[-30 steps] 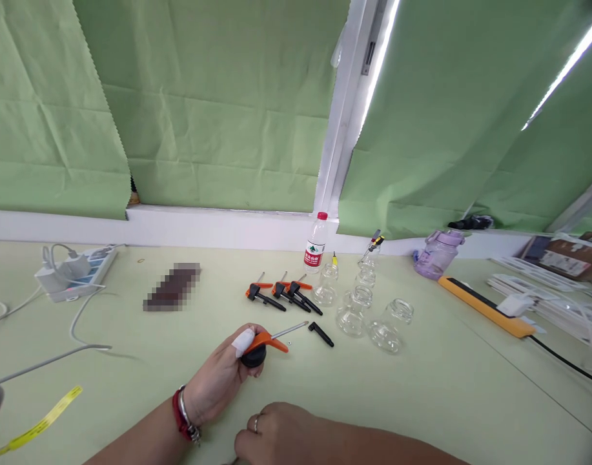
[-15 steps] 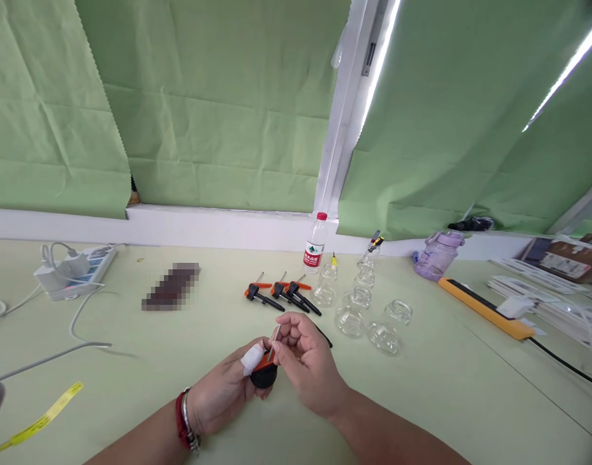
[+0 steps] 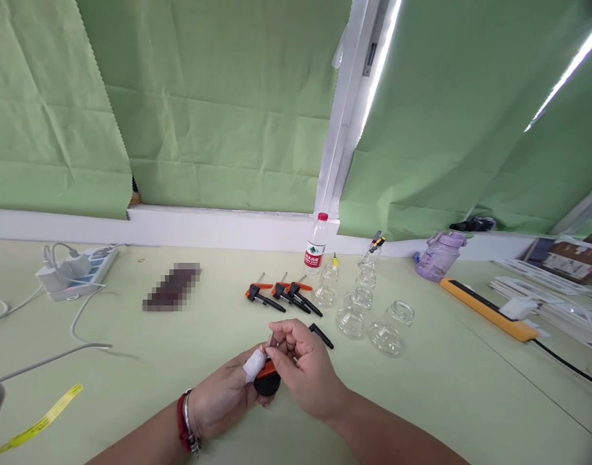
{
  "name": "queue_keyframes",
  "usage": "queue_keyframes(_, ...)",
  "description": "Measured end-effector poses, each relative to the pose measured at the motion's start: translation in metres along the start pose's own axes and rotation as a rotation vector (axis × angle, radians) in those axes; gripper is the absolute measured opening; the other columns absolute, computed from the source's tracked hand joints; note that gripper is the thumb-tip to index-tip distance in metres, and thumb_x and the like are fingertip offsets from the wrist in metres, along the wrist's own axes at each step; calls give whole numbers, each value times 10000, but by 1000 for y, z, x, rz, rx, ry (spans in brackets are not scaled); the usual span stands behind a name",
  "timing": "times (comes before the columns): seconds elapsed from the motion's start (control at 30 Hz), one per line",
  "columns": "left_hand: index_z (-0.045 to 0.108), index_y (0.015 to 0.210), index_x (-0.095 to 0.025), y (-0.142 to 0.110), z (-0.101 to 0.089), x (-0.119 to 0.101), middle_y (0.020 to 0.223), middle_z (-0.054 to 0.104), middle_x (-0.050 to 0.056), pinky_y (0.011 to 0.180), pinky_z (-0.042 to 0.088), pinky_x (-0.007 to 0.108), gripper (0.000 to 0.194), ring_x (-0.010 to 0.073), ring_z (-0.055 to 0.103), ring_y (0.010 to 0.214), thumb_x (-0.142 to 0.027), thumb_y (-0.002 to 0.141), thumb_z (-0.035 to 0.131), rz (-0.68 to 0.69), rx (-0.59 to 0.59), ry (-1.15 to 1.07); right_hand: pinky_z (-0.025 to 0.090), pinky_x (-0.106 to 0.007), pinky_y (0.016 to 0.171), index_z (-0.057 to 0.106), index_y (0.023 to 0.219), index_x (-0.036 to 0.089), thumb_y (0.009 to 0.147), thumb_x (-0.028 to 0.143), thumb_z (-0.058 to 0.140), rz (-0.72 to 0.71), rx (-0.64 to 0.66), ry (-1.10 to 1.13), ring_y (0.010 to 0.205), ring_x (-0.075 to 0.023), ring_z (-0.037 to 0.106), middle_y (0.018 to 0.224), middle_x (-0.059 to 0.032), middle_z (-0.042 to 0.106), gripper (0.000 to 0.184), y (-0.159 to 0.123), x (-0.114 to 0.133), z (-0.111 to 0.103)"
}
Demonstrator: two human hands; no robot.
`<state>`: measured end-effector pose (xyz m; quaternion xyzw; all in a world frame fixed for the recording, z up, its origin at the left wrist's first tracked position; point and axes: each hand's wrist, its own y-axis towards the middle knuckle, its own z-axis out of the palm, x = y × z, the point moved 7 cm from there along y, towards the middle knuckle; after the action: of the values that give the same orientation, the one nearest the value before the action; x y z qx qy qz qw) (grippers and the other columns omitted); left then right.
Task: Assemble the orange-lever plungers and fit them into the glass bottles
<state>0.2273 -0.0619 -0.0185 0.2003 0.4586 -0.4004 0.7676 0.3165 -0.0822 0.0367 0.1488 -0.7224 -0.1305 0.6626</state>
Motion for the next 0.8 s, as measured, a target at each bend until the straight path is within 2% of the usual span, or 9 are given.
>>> queue_keyframes(0.23, 609, 852, -150, -1, 0, 1, 786, 494, 32, 630, 375, 284, 364, 134, 435, 668, -495, 869, 497, -3, 6, -20, 488, -225, 619, 559, 1038, 195, 816, 141, 533, -8, 13, -10, 643, -93, 544, 781, 7, 582, 230, 0, 1, 2)
queue_keyframes(0.6, 606, 823, -144, -1, 2, 2, 744, 484, 19, 605, 370, 277, 385, 128, 441, 640, -521, 840, 530, 1, 11, -39, 494, -235, 640, 582, 932, 197, 804, 151, 550, 8, 31, 5, 598, -87, 529, 697, 31, 565, 140, 1, 1, 2)
queue_keyframes(0.8, 613, 827, -139, 0, 1, 2, 737, 486, 19, 601, 373, 275, 402, 128, 444, 638, -533, 832, 535, -7, 0, -51, 488, -229, 606, 609, 941, 196, 789, 175, 574, 19, 24, -35, 561, -85, 512, 667, 32, 576, 158, 0, -2, 0)
